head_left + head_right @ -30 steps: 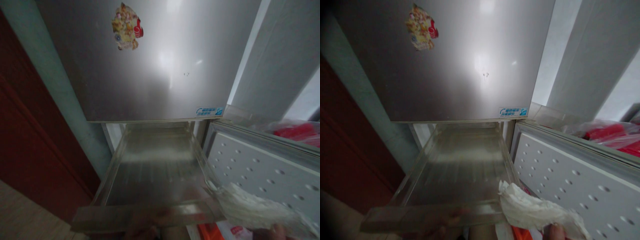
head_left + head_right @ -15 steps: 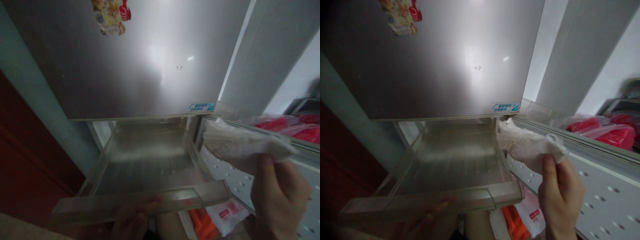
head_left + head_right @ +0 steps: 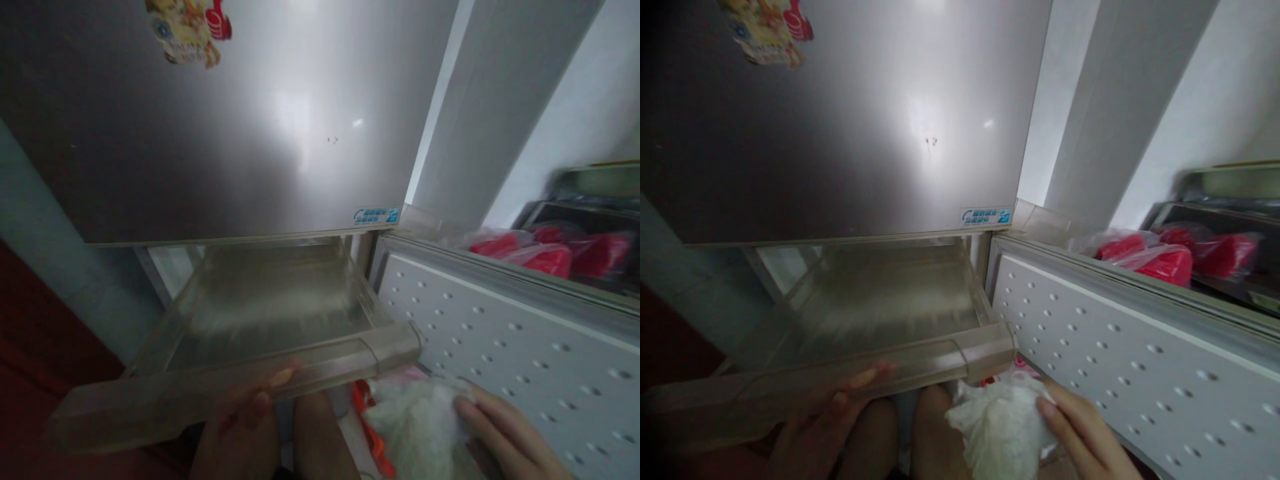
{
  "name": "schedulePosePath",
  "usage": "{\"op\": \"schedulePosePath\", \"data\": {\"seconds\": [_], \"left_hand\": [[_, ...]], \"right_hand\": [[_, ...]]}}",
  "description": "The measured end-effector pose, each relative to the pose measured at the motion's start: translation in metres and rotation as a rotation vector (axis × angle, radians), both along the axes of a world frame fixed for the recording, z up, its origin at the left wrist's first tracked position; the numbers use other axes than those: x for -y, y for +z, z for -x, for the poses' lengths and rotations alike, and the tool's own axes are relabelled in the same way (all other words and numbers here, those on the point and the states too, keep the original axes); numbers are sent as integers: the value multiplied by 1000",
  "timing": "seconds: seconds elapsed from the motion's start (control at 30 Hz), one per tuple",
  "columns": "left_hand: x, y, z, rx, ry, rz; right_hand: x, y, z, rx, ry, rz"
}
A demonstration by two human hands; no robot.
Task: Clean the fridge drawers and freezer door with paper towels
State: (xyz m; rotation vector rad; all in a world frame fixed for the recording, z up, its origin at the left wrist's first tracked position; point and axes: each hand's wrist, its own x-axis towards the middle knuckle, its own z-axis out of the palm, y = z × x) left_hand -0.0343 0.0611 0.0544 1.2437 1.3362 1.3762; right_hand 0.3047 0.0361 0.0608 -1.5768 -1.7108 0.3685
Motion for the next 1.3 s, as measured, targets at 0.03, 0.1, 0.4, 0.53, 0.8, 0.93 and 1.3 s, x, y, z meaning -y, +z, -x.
{"op": "schedulePosePath", "data": {"seconds": [0.03, 0.1, 0.4, 0.53, 0.8, 0.93, 1.3], "left_hand": [[-3, 4, -1, 14, -30, -15], [-9, 11, -2, 59, -86, -39], [-48, 28, -8, 300, -158, -49], [-65, 35, -14, 361, -158, -115], [-100, 41, -5, 417, -219, -181], [-114, 40, -1, 409, -232, -188], [-151, 39, 7, 440, -272, -261]], "right_hand": [[-4, 0, 16, -8, 52, 34], [-14, 2, 43, -32, 171, 36], [-61, -1, 71, -125, 299, -138], [-81, -13, 77, -177, 318, -166], [-113, -19, 97, -383, 299, -94], [-120, -21, 103, -646, 227, 79], [-102, -58, 125, -1576, 90, 407]]}}
